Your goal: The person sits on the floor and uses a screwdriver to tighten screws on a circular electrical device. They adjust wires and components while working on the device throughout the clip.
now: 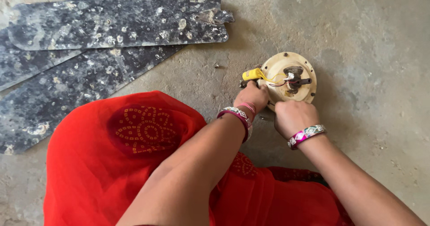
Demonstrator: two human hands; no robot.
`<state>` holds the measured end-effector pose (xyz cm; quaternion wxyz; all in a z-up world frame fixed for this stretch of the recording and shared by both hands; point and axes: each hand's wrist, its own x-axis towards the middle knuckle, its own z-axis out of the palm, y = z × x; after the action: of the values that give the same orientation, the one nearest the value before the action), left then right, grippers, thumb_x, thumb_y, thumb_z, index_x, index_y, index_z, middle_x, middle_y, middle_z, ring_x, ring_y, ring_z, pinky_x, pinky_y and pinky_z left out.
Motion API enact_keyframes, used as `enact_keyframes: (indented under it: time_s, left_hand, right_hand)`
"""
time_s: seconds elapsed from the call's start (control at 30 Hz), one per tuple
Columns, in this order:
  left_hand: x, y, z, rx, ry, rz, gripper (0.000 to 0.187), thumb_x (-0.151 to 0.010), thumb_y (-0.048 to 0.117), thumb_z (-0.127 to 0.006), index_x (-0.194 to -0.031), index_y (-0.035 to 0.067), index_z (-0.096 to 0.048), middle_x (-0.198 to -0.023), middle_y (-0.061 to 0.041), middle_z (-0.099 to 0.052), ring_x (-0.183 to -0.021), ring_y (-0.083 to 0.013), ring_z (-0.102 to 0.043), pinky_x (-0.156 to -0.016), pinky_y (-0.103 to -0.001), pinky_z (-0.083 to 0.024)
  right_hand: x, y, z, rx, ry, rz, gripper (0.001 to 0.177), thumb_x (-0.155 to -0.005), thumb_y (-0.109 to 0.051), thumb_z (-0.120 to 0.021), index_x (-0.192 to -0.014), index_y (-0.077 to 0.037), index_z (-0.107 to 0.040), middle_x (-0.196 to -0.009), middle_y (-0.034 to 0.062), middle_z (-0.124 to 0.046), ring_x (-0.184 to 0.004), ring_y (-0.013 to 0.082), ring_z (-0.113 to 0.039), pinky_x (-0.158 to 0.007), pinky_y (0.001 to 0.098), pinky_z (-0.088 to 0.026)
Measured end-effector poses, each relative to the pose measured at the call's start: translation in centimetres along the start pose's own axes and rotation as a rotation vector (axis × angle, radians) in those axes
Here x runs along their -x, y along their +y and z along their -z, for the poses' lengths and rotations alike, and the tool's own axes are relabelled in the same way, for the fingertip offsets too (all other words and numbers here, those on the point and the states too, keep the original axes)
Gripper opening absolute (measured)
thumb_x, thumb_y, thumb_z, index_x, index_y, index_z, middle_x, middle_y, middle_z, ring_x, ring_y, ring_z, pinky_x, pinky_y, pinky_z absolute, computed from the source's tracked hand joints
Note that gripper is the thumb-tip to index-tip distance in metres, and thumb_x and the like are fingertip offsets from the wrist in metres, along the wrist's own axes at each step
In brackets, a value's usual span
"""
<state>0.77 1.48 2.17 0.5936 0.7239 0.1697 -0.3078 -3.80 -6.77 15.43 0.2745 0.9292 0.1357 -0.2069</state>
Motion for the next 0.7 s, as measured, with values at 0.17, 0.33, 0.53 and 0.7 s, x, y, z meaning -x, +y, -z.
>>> enact_keyframes:
  time_s: [0.17,0.33,0.53,0.7]
  left_hand:
    - [0.5,0.1,0.2,0.000,-0.001,0.002,0.061,-0.097,0.047,-0.046,-0.144,0.008,-0.051,-0.134,-0.024,-0.064,-0.129,-0.0384,-0.059,-0.110,-0.047,-0.044]
    - [1.1,0.2,0.1,-0.010,0.017,0.012,0.061,-0.096,0.048,-0.047,-0.144,0.011,-0.052,-0.133,-0.023,-0.065,-0.128,-0.0381,-0.060,-0.109,-0.047,-0.045]
    - [1.4,0.1,0.1,-0.011,0.023,-0.013,0.061,-0.096,0.048,-0.047,-0.144,0.011,-0.050,-0.131,-0.024,-0.065,-0.126,-0.0390,-0.060,-0.108,-0.048,-0.045]
    - [1.2,0.0,-0.5,-0.026,0.033,-0.011,0.058,-0.097,0.048,-0.046,-0.140,0.009,-0.055,-0.129,-0.023,-0.067,-0.124,-0.0385,-0.063,-0.107,-0.048,-0.047]
  right_hand:
    - [0.1,0.1,0.8,-0.211,-0.021,-0.188,0.025,-0.090,-0.025,-0.059,-0.088,-0.012,-0.080,-0.094,0.0206,-0.075,-0.090,0.0406,-0.073,-0.083,0.0511,-0.058]
    - [-0.7,0.5,-1.1,-0.343,0.010,-0.276,0.022,-0.087,-0.026,-0.063,-0.086,-0.013,-0.081,-0.095,0.0191,-0.075,-0.091,0.0402,-0.073,-0.085,0.0502,-0.058]
    - [-2.7,3.9,-5.0,-0.620,-0.054,-0.324,0.024,-0.086,-0.022,-0.066,-0.079,-0.004,-0.080,-0.080,0.0202,-0.075,-0.070,0.0342,-0.073,-0.073,0.0424,-0.058]
    - [-3.3,5.5,-7.4,-1.046,-0.121,-0.470,0.021,-0.085,-0.022,-0.074,-0.076,-0.004,-0.079,-0.069,0.0082,-0.074,-0.052,0.0164,-0.058,-0.051,0.0340,-0.045]
